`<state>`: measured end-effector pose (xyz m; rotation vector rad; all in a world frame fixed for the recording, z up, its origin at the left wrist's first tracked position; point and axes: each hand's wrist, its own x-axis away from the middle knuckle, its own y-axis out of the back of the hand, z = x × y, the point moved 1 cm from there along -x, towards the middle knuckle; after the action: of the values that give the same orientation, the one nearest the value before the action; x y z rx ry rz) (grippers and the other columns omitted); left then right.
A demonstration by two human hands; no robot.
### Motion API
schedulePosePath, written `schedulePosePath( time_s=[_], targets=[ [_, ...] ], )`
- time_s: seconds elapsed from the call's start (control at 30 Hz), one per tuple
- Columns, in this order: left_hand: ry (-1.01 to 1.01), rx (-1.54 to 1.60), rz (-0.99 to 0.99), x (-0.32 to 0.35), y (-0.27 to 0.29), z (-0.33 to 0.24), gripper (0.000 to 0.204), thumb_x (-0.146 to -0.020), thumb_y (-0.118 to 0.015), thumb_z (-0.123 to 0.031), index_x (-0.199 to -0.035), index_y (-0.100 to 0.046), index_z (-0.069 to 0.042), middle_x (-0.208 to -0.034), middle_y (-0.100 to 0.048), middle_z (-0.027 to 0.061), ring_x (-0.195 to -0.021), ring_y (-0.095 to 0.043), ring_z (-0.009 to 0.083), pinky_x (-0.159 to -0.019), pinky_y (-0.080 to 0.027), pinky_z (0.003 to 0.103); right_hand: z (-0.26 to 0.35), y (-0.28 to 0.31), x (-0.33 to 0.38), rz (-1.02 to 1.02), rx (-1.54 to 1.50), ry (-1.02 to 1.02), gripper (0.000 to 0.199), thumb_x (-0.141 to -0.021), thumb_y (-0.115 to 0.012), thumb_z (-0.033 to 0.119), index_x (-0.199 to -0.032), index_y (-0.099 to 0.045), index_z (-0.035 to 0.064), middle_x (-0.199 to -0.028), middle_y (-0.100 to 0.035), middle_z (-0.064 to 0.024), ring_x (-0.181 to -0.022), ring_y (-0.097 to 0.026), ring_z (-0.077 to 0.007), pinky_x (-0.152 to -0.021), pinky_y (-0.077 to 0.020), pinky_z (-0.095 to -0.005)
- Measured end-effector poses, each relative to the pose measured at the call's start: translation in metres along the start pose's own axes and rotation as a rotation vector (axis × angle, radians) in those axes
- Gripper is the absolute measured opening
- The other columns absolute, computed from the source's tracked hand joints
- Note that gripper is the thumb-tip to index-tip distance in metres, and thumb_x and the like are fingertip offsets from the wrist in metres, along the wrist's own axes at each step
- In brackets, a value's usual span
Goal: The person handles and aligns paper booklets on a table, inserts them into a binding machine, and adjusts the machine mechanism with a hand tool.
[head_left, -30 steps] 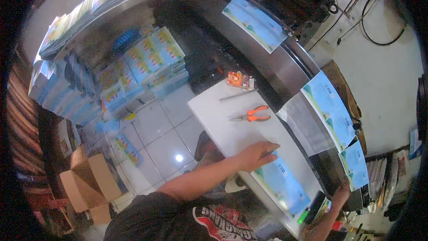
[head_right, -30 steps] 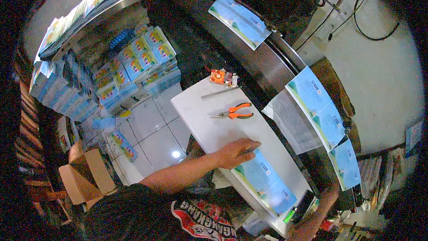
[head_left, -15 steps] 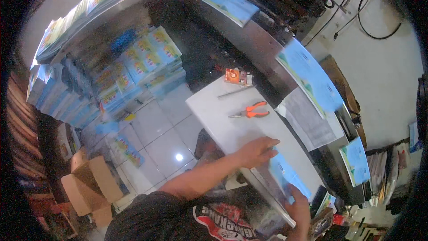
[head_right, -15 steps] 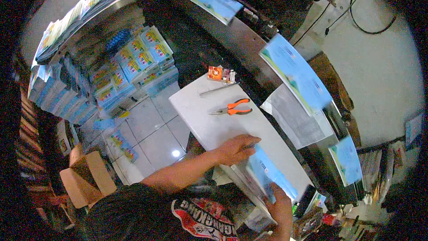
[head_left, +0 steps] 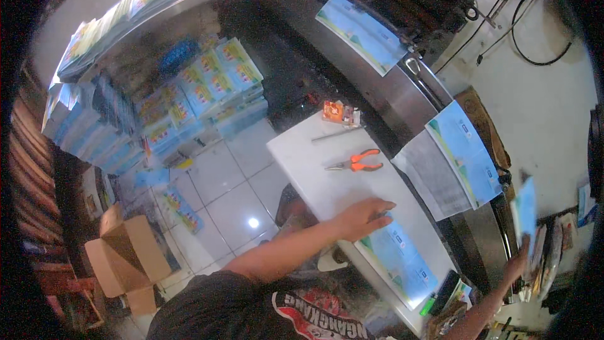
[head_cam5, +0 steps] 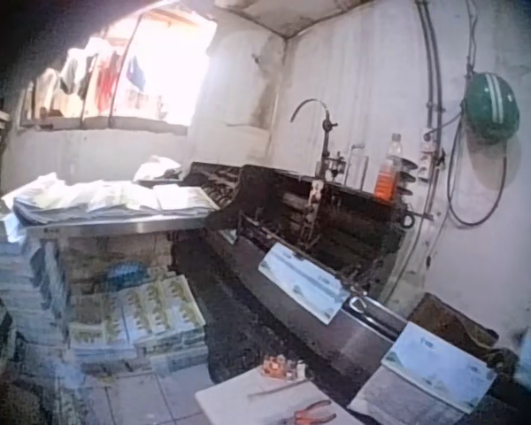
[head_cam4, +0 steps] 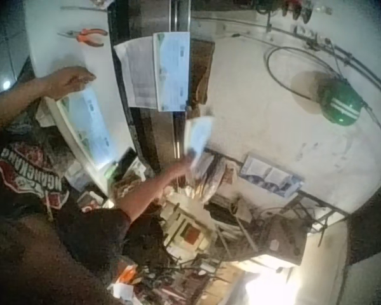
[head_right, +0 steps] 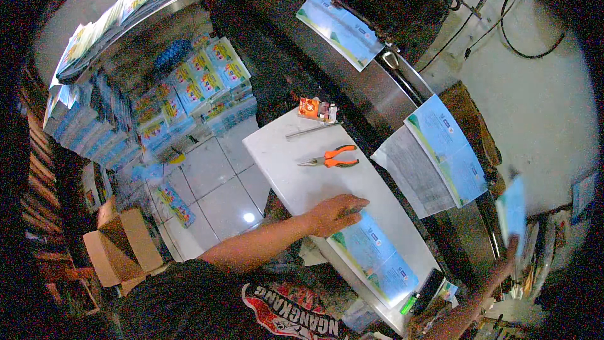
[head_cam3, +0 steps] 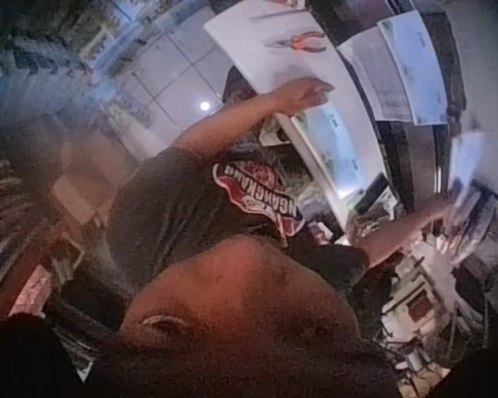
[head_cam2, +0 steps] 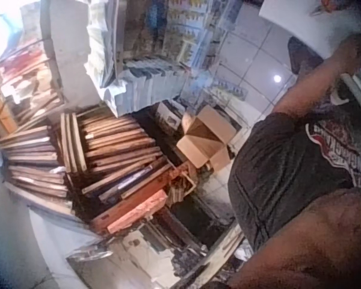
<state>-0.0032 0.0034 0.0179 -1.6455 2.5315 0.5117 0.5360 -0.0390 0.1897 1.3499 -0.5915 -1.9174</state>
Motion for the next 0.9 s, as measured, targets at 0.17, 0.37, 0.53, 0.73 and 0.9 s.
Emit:
schedulePosePath(
  time_s=[0.17, 0.37, 0.53, 0.73, 0.9],
  targets=[
    [0.117, -0.004, 0.088, 0.000, 0.006, -0.010, 0.054, -0.095, -0.044, -0.043, -0.133, -0.047, -0.005, -0.123, -0.054, 0.0197, -0.115, -0.051, 0.0339, -0.102, -0.038, 0.041, -0.019, -0.046, 0.047, 0.151, -0.175, -0.313, 0.037, -0.096, -0.040, 0.011, -0.131, -0.052, 0.0030, -0.133, -0.053, -0.0180, -0.121, -0.051, -0.0315, -0.101, -0.0396, -0.0396],
    [0.025, -0.062, 0.061, 0.001, 0.000, 0.004, 0.053, -0.095, -0.046, -0.040, -0.133, -0.047, -0.004, -0.124, -0.053, 0.0199, -0.118, -0.049, 0.0341, -0.103, -0.037, 0.041, 0.028, -0.056, 0.087, 0.391, 0.439, -0.122, 0.038, -0.093, -0.048, 0.012, -0.129, -0.052, 0.0027, -0.123, -0.058, -0.0207, -0.110, -0.057, -0.0383, -0.096, -0.0429, -0.0422],
    [-0.020, -0.085, 0.028, 0.001, -0.006, 0.009, 0.050, -0.096, -0.047, -0.037, -0.134, -0.046, -0.004, -0.126, -0.053, 0.0192, -0.118, -0.049, 0.0341, -0.103, -0.036, 0.040, 0.212, -0.076, 0.144, 0.730, 0.147, -0.032, 0.067, -0.075, -0.074, 0.021, -0.132, -0.046, 0.0018, -0.136, -0.047, -0.0201, -0.124, -0.046, -0.0374, -0.102, -0.0385, -0.0434],
    [-0.003, -0.064, 0.037, 0.000, -0.004, 0.008, 0.050, -0.095, -0.048, -0.038, -0.133, -0.048, -0.005, -0.127, -0.053, 0.0184, -0.117, -0.050, 0.0327, -0.102, -0.038, 0.041, 0.284, -0.094, 0.202, 0.921, 0.281, 0.192, 0.091, -0.062, -0.083, 0.031, -0.136, -0.041, 0.0010, -0.144, -0.036, -0.0220, -0.135, -0.033, -0.0364, -0.111, -0.0283, -0.0422],
    [-0.006, -0.016, 0.013, 0.001, -0.003, 0.005, 0.050, -0.095, -0.050, -0.040, -0.131, -0.049, -0.007, -0.126, -0.053, 0.0179, -0.115, -0.052, 0.0320, -0.099, -0.040, 0.040, 0.265, -0.086, 0.201, 1.009, 0.172, 0.160, 0.079, -0.067, -0.080, 0.030, -0.133, -0.045, 0.0011, -0.141, -0.042, -0.0198, -0.131, -0.040, -0.0349, -0.108, -0.0338, -0.0394]
  ],
)
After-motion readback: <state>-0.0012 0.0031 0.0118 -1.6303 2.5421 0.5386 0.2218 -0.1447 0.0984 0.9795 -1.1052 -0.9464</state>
